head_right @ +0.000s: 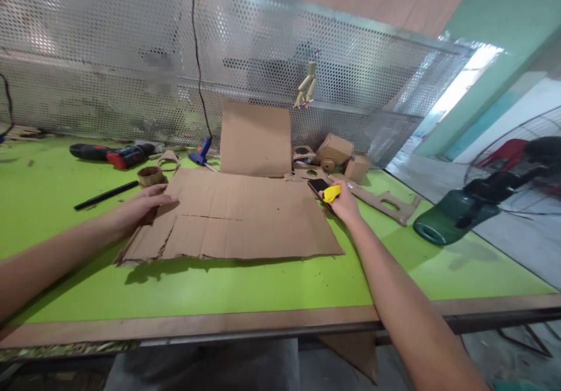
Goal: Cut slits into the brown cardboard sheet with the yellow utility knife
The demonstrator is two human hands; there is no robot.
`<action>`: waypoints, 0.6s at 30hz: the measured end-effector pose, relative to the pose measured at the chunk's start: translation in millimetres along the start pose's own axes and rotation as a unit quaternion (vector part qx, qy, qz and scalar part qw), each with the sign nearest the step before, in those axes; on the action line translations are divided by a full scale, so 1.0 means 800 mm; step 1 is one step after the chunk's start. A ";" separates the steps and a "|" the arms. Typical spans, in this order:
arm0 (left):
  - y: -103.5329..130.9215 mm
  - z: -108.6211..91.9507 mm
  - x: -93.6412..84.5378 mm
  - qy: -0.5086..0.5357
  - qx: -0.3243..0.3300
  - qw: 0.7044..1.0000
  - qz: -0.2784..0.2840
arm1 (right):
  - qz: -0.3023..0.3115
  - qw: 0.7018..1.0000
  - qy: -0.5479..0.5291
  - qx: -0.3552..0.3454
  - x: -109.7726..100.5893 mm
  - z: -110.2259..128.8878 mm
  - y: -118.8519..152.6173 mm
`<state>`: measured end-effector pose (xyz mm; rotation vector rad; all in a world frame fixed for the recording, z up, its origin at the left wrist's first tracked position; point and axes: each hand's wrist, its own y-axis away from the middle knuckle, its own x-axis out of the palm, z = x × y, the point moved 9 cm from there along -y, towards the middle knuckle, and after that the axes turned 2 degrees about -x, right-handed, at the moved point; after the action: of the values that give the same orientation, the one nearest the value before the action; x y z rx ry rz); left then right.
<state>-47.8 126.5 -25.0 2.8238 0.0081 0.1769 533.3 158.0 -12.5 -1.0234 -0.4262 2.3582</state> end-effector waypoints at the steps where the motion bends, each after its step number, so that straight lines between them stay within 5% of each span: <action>1: -0.002 0.000 -0.002 -0.014 0.004 1.000 -0.005 | 0.014 1.000 0.021 0.005 0.003 0.003 0.003; 8: -0.008 0.002 0.005 -0.009 0.002 0.998 0.064 | 0.033 0.989 0.135 0.047 0.000 0.012 0.009; 18: -0.006 0.002 0.006 -0.080 0.016 0.993 0.090 | -0.059 0.957 0.231 0.166 -0.074 -0.018 0.008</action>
<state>-42.4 130.9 -27.6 2.8597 -0.2835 -0.0116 575.5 119.6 9.0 -1.2890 0.0811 1.9145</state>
